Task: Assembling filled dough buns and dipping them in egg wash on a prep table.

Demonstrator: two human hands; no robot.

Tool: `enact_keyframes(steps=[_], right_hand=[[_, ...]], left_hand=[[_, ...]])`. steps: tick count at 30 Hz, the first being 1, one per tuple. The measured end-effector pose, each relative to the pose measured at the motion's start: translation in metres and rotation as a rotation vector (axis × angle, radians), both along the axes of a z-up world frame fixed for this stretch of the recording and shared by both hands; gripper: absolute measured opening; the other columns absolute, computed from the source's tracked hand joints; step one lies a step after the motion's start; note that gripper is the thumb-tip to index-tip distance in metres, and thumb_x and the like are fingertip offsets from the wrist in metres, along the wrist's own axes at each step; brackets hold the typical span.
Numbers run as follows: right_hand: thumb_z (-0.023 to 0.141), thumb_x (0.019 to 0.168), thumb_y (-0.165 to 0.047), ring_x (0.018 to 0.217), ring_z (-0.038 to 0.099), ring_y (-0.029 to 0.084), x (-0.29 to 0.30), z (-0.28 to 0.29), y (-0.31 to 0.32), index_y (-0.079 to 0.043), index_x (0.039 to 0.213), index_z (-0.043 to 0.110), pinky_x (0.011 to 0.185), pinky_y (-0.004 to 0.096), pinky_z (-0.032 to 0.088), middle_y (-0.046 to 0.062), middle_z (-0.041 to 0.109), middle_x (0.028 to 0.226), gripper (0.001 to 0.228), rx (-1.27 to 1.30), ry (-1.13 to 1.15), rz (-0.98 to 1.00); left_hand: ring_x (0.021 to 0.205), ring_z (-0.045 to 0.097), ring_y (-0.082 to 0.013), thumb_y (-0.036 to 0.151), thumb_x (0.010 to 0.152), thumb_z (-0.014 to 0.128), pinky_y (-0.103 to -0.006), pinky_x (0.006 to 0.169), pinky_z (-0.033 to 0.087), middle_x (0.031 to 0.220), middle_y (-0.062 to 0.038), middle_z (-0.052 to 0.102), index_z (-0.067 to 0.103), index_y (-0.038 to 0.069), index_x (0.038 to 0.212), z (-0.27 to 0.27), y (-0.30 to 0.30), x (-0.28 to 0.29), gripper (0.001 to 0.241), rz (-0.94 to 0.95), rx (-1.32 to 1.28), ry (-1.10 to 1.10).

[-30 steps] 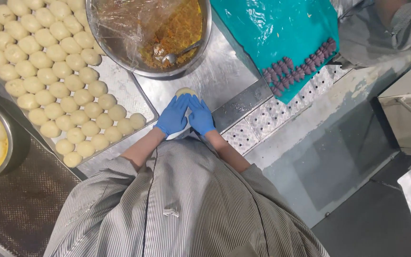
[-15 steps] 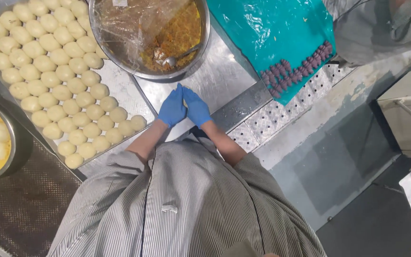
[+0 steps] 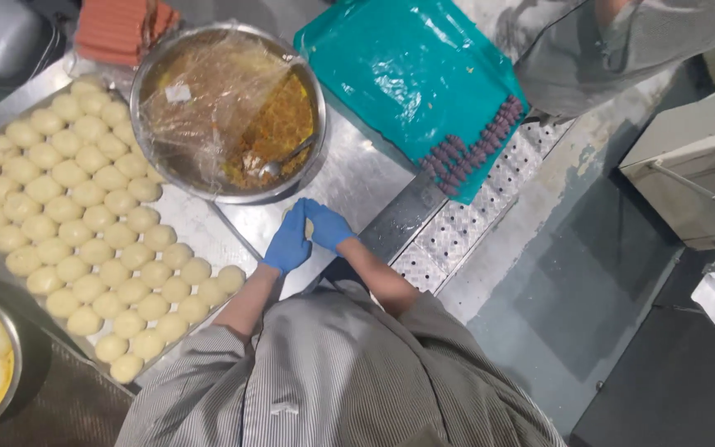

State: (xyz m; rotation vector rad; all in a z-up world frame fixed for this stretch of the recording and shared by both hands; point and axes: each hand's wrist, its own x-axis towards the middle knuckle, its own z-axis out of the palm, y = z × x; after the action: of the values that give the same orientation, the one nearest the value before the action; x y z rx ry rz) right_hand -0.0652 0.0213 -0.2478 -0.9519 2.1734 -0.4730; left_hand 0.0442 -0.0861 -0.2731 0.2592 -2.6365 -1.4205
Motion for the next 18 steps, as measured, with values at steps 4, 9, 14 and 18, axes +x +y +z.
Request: enact_keyframes(steps=[4, 9, 14, 18], right_hand=[[0.052, 0.085, 0.005, 0.153, 0.040, 0.028, 0.016, -0.064, 0.035, -0.009, 0.164, 0.031, 0.123, 0.039, 0.034, 0.012, 0.037, 0.169, 0.083, -0.322, 0.267, 0.051], [0.065, 0.084, -0.010, 0.154, 0.026, 0.029, 0.021, -0.061, 0.021, -0.004, 0.155, 0.030, 0.125, 0.046, 0.022, 0.014, 0.028, 0.166, 0.080, -0.104, 0.343, 0.090], [0.066, 0.074, -0.003, 0.158, 0.018, 0.030, 0.038, -0.051, 0.040, -0.003, 0.159, 0.028, 0.125, 0.045, 0.019, 0.015, 0.025, 0.168, 0.093, -0.112, 0.351, 0.154], [0.066, 0.081, -0.010, 0.159, 0.022, 0.033, 0.047, -0.069, 0.043, -0.001, 0.159, 0.032, 0.128, 0.045, 0.020, 0.018, 0.028, 0.168, 0.086, -0.190, 0.340, 0.151]], left_hand=[[0.149, 0.030, -0.0412, 0.004, 0.077, 0.056, -0.0413, 0.123, 0.027, 0.159, -0.028, 0.034, 0.025, -0.004, 0.157, 0.007, 0.003, 0.011, 0.085, 0.028, 0.097, -0.144], [0.150, 0.026, -0.0461, 0.005, 0.067, 0.060, -0.0480, 0.126, 0.018, 0.158, -0.035, 0.031, 0.031, -0.012, 0.150, -0.027, 0.008, 0.024, 0.090, -0.095, -0.265, 0.040], [0.150, 0.027, -0.0447, 0.009, 0.069, 0.060, -0.0484, 0.126, 0.018, 0.157, -0.034, 0.032, 0.033, -0.012, 0.150, -0.009, 0.010, 0.026, 0.087, -0.116, -0.333, -0.017], [0.150, 0.028, -0.0440, 0.012, 0.074, 0.060, -0.0475, 0.126, 0.019, 0.157, -0.031, 0.034, 0.035, -0.012, 0.148, -0.006, 0.018, 0.032, 0.082, -0.074, -0.397, -0.103]])
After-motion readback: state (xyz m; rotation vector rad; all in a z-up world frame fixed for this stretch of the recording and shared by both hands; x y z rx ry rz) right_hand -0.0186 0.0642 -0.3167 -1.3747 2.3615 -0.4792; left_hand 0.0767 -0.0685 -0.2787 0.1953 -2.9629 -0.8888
